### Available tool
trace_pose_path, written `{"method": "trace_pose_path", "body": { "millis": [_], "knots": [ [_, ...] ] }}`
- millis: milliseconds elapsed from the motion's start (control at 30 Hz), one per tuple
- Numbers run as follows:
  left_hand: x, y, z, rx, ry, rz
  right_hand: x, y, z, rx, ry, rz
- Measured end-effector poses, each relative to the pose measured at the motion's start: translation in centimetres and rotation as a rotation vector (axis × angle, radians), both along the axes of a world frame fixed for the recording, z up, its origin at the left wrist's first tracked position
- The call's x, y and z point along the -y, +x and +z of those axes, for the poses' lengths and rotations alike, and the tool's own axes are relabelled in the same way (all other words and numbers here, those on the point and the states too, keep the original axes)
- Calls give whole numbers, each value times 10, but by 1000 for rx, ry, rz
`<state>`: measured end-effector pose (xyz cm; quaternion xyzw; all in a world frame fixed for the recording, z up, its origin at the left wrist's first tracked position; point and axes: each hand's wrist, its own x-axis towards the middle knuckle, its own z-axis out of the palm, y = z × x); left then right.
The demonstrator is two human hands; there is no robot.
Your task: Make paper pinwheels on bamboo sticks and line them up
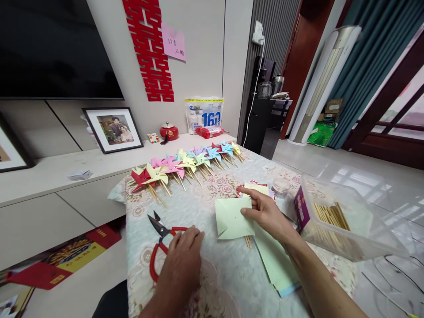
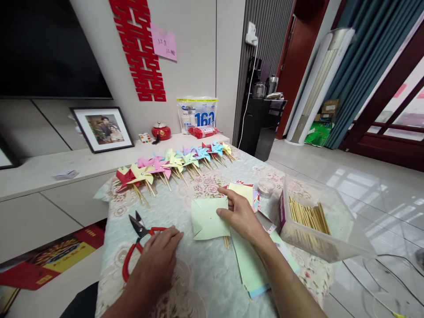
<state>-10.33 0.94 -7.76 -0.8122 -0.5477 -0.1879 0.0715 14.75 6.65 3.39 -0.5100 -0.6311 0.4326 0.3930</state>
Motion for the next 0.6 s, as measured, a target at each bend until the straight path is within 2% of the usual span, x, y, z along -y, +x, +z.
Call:
{"method": "trace_pose_path", "body": {
  "millis": [100,200,300,367,433,467,600],
  "knots": [
    [-6,-25,3,34,3,-77,0,-2,-5,33,54,18],
    [-6,-33,10,189,-15,-113,2,-7,-10,98,152,14],
    [-1,-20,21,516,-64,2,6,-12,-15,255,345,14],
    [3,-4,28,772,-122,113,10,-16,-19,334,512,83],
    [6,12,34,897,-126,102,13,-20,-23,397,662,186],
    [7,18,36,912,-58,111,14,-22,-25,428,722,237],
    [14,30,38,729,136,34,21,-27,-31,490,851,404]
  ]
}}
